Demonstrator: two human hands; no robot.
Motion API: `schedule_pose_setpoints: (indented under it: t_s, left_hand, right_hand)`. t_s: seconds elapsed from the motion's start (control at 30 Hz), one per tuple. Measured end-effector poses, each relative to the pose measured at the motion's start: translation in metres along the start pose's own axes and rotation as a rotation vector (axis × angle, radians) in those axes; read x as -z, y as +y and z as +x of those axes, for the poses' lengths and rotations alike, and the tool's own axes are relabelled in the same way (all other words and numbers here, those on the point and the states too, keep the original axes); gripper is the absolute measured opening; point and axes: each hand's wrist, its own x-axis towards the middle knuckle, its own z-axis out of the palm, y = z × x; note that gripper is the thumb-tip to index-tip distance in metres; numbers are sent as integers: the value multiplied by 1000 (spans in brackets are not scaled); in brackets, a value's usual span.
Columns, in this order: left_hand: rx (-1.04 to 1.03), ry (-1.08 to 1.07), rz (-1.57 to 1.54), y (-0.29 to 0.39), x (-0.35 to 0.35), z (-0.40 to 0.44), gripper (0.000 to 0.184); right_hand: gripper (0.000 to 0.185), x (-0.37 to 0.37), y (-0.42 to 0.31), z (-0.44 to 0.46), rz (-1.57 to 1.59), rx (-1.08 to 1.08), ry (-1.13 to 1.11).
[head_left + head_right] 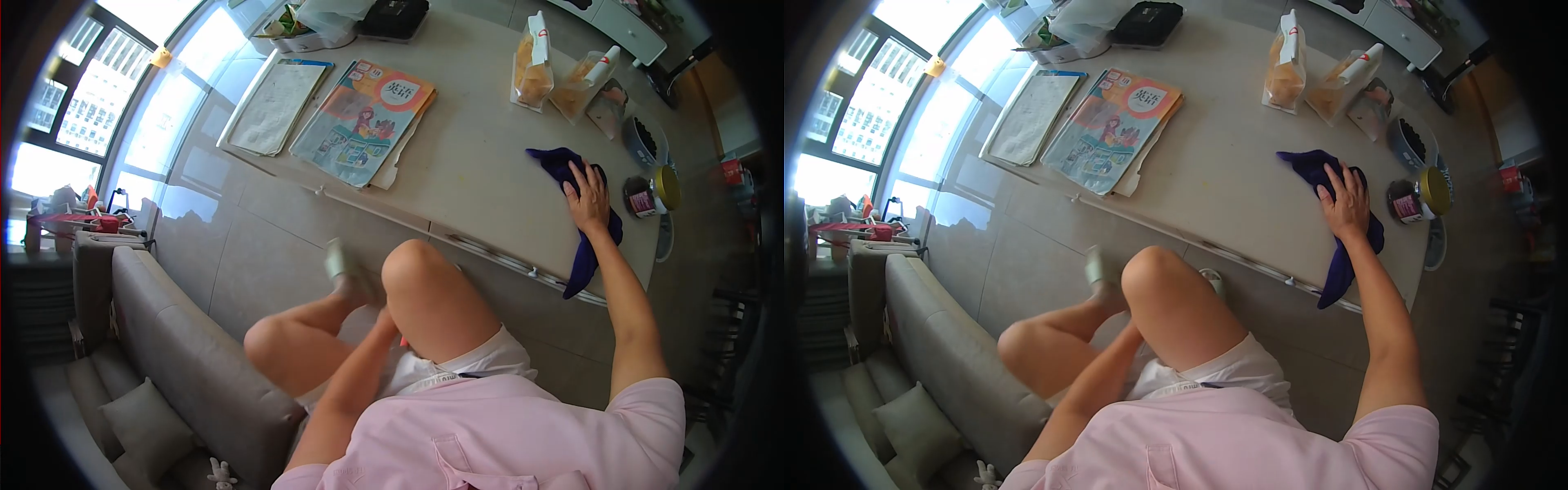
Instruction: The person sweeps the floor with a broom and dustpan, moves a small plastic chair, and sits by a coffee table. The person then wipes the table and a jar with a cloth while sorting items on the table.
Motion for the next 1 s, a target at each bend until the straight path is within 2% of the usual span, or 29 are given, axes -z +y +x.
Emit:
schedule_pose_setpoints:
  t_s: [0.13,0.3,0.33,0.5,0.77,1.0]
  left_hand:
    - [-28,-141,62,-17,-59,-1,38]
    - [-65,-219,23,-39,-75,-5,40]
    - [-64,-229,10,-42,-74,-6,40]
    - [-102,-309,-30,-59,-54,-4,42]
    - [-117,-433,-55,-83,-8,30,45]
    - [-115,-424,-47,-98,36,57,48]
  right_hand:
    - [48,-2,1,0,6,18,10]
    - [48,-11,-26,2,13,-60,3]
    - [48,-13,-41,4,23,16,-3]
    - [46,6,-181,29,76,280,-80]
    - [52,7,-191,39,103,235,-179]
    - [52,13,-195,42,110,221,-170]
